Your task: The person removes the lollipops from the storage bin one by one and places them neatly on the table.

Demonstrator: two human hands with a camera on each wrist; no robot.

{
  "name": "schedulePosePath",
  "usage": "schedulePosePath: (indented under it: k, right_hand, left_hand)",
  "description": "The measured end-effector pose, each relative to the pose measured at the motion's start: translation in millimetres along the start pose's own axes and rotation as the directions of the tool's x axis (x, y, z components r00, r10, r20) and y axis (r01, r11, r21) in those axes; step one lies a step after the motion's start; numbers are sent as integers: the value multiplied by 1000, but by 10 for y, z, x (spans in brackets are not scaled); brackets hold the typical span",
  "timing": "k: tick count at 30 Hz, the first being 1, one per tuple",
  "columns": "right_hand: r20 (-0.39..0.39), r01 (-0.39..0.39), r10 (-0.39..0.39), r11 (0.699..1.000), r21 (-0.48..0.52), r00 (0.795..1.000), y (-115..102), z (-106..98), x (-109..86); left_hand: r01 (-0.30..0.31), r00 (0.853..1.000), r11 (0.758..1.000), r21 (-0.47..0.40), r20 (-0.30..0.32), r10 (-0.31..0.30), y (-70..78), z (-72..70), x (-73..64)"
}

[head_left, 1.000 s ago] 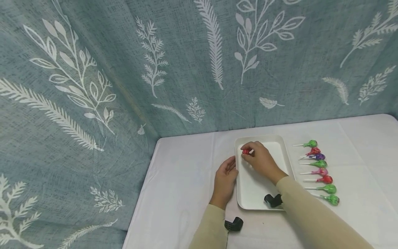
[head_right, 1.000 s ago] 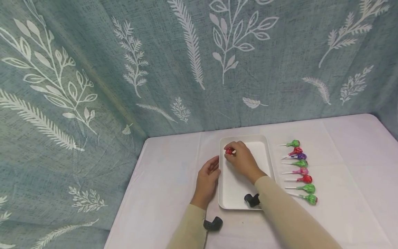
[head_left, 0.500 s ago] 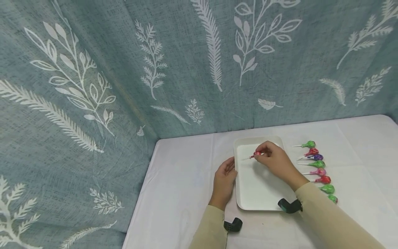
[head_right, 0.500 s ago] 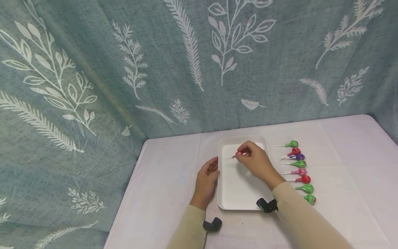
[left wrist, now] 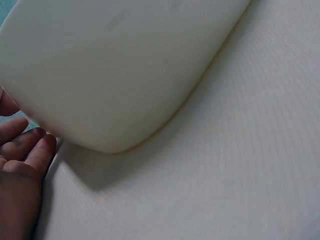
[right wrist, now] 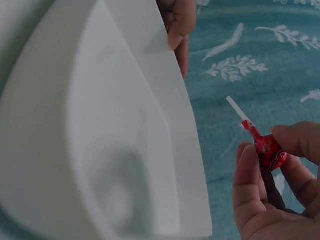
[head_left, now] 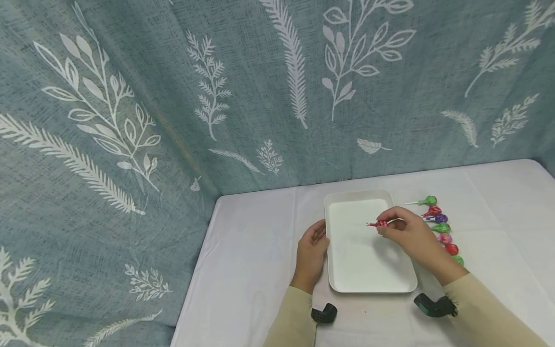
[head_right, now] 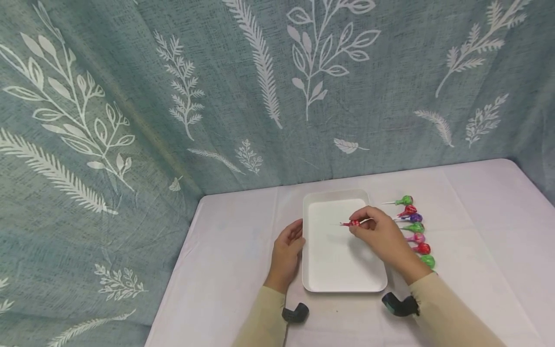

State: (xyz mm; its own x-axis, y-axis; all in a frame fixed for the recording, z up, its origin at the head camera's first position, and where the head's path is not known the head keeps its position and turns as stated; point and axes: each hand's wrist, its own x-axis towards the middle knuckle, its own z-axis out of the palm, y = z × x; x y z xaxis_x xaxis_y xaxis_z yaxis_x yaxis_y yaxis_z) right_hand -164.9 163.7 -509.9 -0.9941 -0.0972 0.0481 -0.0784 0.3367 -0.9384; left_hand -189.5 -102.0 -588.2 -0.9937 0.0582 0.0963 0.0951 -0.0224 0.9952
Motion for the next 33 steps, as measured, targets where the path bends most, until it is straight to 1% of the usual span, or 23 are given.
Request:
schedulePosePath:
  k: [3,6,10,11,17,20,22,25,28,31,33]
  right_hand:
    - [-4,-13,13,1000,1,1000,42,-84,-89]
    - [-21,-20,19,999,-44,1000,95,-174,-186]
    - [-74,-24,16,994,-108,997,165,-285,-356]
    - [-89,-22,12,994,-106,996,189,-309,-406]
    - [-178,-63,32,983,-174,983,351,-475,-733]
    - [-206,-114,70,972,-207,976,421,-564,-891]
    - [-213,-170,122,960,-223,969,456,-610,-995]
    - [-214,-247,192,932,-266,958,515,-650,-1124]
    - [-204,-312,261,907,-284,944,595,-662,-1211]
    - [-190,-342,296,890,-301,936,689,-637,-1265]
    - [-202,-326,271,885,-333,941,754,-596,-1302]
  left_hand:
    - [-12,1000,1000,-6,8,12,4,-6,5]
    - [-17,1000,1000,-7,11,17,11,-6,5]
    - [-1,1000,1000,-5,2,1,7,9,2]
    - [3,1000,1000,-4,0,-3,6,11,2]
    - [4,1000,1000,-9,-1,-4,14,30,6]
    - [3,1000,1000,-2,-8,-3,12,42,7]
    - [9,1000,1000,13,-14,-9,9,43,4]
    - [13,1000,1000,17,-15,-13,7,35,4]
    - [13,1000,1000,7,-10,-13,9,20,10]
    - [18,1000,1000,4,-15,-18,10,7,15]
    - [25,999,1000,6,-21,-25,10,3,16]
